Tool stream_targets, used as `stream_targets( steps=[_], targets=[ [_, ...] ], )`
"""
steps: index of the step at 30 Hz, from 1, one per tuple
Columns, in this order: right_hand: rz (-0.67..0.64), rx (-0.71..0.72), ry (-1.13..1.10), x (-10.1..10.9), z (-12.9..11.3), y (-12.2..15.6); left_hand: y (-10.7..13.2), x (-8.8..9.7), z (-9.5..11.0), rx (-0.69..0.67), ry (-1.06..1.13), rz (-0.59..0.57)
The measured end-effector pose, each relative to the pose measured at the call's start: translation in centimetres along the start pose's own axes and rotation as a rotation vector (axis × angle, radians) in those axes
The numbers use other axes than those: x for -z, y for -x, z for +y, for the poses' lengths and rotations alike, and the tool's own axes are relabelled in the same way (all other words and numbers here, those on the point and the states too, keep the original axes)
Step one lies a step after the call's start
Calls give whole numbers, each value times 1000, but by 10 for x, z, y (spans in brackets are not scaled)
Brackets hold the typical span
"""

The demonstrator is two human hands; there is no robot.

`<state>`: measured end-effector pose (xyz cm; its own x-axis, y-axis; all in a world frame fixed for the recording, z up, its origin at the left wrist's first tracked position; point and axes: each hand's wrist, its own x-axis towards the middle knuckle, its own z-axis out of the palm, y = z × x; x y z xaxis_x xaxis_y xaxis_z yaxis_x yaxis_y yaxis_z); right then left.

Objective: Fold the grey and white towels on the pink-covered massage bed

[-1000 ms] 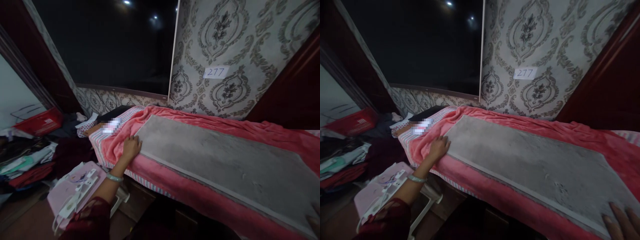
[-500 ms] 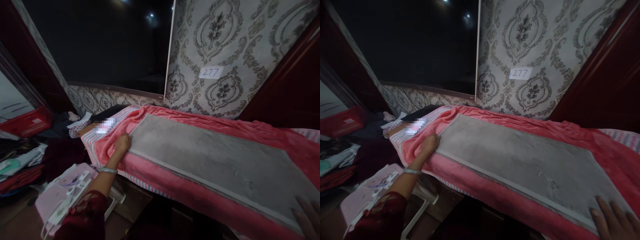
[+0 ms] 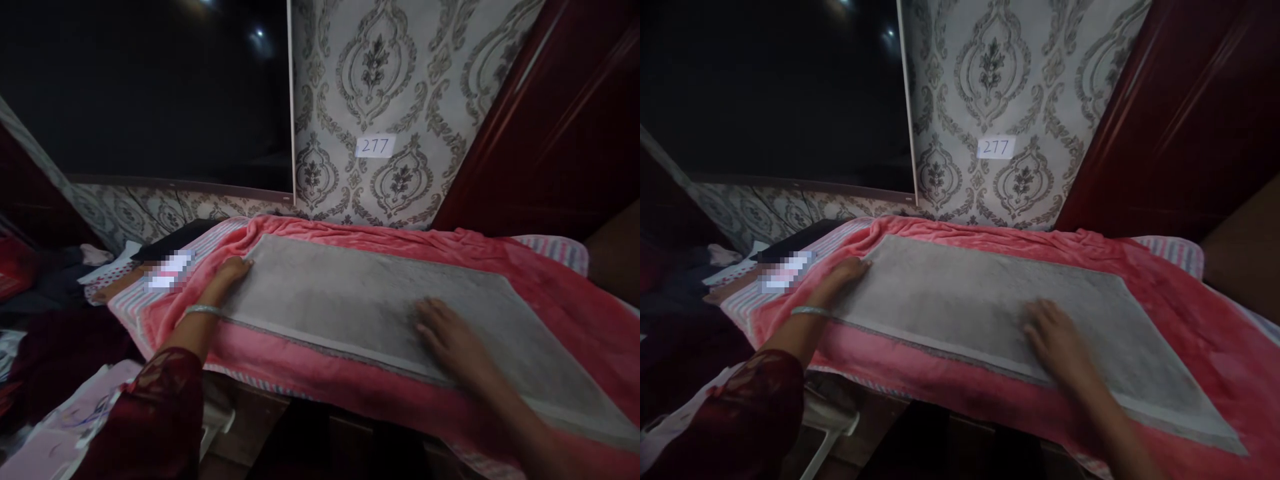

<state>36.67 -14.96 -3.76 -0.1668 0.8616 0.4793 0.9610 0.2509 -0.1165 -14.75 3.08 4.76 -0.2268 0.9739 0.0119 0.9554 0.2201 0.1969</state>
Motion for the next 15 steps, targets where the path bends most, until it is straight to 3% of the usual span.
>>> stream_targets(
  steps=[3, 6, 9, 15],
  targets=[
    [-174, 165, -123, -16, -76, -56, -11, 2, 14, 6, 4, -2],
    [-342, 226, -193, -29, -124, -88, -14, -3, 20, 23, 10, 54],
    [-447, 268, -239, -40, -143, -96, -13, -13, 20, 43, 16, 104],
    [-507, 301, -297, -46, -141, -91, -7, -28, 15, 115, 42, 176]
  ],
)
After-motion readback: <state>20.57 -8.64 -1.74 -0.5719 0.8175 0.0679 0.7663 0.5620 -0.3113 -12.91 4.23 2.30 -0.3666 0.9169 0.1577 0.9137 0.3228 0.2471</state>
